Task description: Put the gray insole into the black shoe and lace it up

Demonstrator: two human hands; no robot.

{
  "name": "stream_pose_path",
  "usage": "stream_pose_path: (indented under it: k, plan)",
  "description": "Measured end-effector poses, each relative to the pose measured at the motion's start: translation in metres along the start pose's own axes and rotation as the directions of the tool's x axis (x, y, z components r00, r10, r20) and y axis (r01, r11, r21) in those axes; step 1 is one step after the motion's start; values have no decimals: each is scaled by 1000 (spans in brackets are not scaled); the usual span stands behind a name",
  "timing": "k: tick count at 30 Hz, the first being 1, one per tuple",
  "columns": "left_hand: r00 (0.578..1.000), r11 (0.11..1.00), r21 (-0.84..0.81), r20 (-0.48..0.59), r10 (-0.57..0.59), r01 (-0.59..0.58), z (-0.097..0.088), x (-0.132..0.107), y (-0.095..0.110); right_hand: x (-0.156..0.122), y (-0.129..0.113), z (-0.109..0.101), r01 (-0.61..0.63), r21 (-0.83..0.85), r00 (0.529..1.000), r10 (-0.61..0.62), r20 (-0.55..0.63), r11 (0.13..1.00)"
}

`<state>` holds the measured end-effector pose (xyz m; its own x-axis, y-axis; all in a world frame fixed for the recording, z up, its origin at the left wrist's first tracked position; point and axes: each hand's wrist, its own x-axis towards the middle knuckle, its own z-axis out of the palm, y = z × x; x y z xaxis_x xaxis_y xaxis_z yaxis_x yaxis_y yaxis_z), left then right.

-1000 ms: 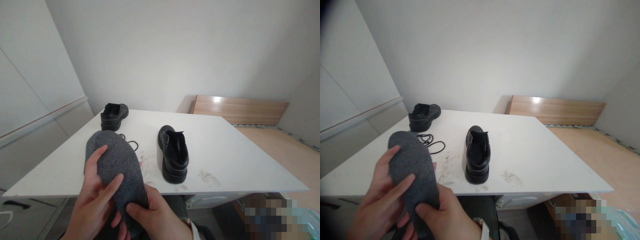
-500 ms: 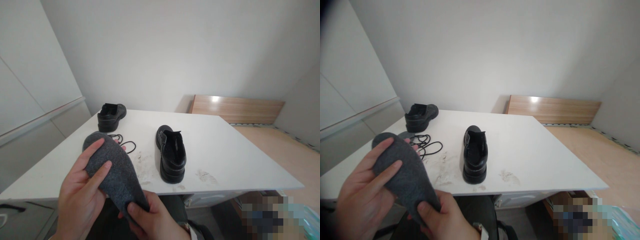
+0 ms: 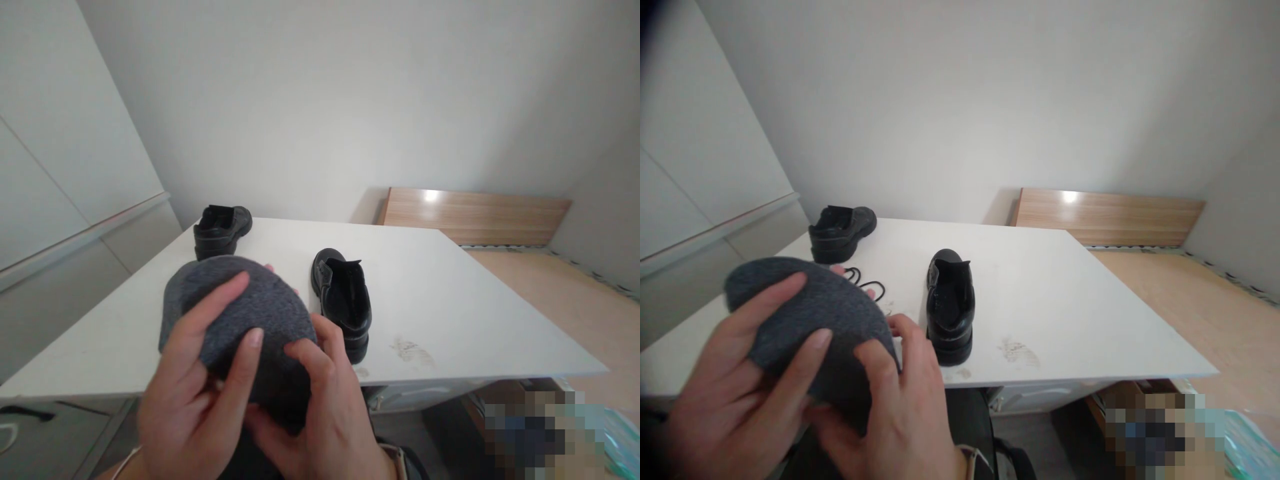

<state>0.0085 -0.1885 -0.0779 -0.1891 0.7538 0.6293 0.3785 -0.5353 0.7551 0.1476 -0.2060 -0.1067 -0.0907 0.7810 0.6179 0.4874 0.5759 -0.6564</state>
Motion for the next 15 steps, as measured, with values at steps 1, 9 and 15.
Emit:
stream_pose_path:
  k: [1, 9, 15]
  plan:
    - [997, 999, -16, 68, 40, -39, 2, 1, 1, 1, 1, -1, -4, -5, 1000, 4, 2, 1000]
    - [948, 800, -597, 218, 232, -58, 50, 61, -14, 4, 17, -30, -150, 23, 984, 152, -93, 988]
    - [685, 953, -274, 671, 284, -127, 105, 92, -47, 5, 29, -38, -222, -56, 957, 206, -204, 974]
